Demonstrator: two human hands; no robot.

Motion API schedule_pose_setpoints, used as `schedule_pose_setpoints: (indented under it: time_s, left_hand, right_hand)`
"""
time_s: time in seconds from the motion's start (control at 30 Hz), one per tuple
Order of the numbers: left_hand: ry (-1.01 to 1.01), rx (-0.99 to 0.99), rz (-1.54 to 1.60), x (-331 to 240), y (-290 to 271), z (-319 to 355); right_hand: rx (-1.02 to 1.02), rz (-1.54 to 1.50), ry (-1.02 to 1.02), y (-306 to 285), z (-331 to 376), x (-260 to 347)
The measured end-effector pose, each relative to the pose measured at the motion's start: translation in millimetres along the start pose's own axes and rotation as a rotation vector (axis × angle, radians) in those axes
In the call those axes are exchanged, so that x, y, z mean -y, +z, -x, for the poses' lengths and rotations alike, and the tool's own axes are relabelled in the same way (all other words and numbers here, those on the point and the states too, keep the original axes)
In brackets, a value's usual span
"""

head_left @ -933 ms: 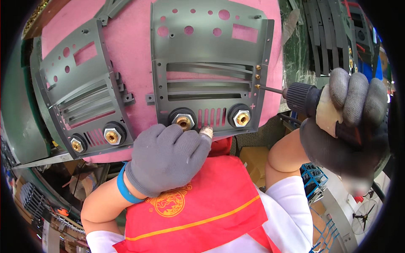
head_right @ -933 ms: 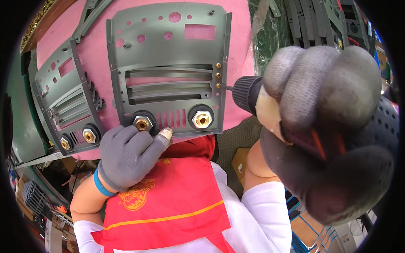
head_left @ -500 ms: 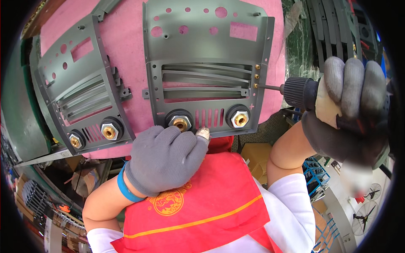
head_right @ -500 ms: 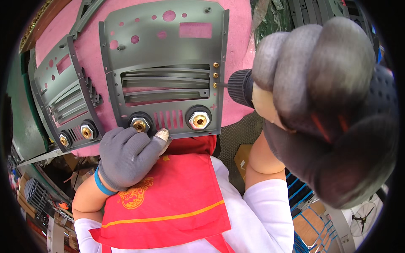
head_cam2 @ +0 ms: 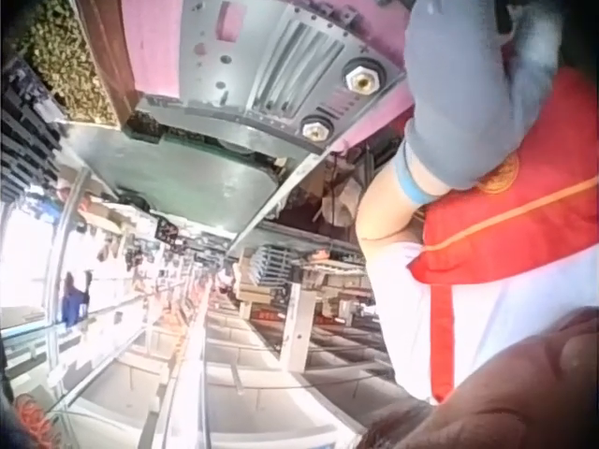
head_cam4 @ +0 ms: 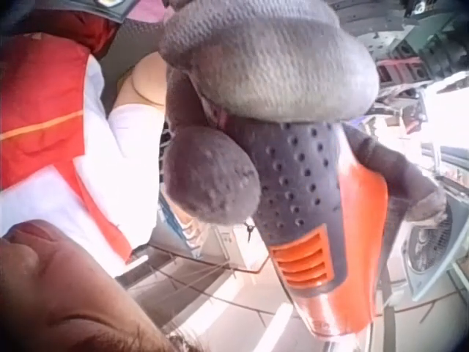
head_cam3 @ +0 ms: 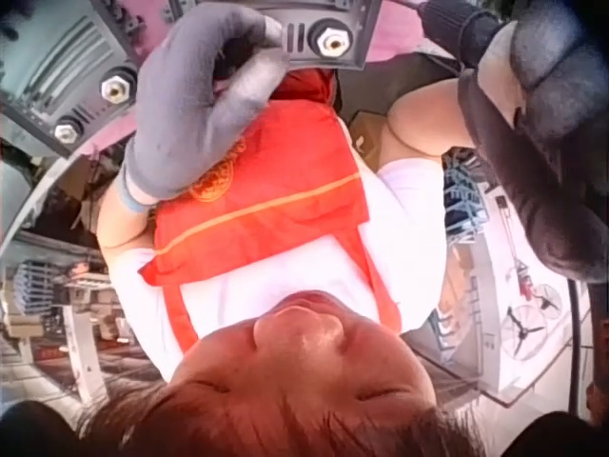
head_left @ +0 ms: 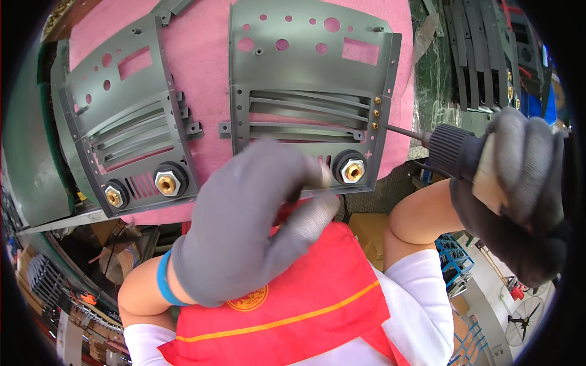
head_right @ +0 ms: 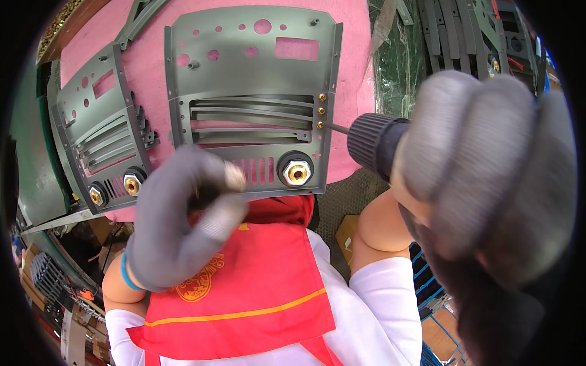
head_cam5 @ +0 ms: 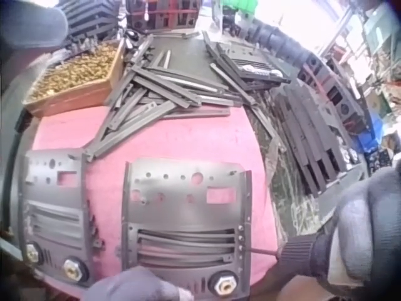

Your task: Assembling metal parts by organizing components and using an electric screwdriver to fasten screws onto metal plates.

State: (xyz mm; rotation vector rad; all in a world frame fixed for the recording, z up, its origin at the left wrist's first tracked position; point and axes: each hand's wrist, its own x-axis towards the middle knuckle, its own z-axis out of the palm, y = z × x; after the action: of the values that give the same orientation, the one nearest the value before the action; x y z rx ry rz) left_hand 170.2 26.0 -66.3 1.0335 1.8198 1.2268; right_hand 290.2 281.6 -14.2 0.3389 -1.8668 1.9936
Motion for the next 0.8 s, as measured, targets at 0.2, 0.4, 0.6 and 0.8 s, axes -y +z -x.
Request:
schedule_pose_setpoints:
  time_s: [0.2, 0.4, 0.6, 0.8]
  left_hand:
    - [-0.522, 0.101, 1.013, 3, -6, -26]
    - [-0.562, 0.121, 1.038, 5, -9, -29]
    - [-0.576, 0.038, 1.143, 4, -6, -28]
    - [-0.596, 0.066, 1.226, 12, -4, -26]
  right_hand:
    - [-0.048, -0.065, -0.073, 16, -25, -11]
    - [-0.092, -0.162, -0.130, 56, -49, -28]
    - [-0.148, -0.252, -0.170, 65, -52, -23]
    - [-0.209, -0.345, -0.195, 75, -50, -18]
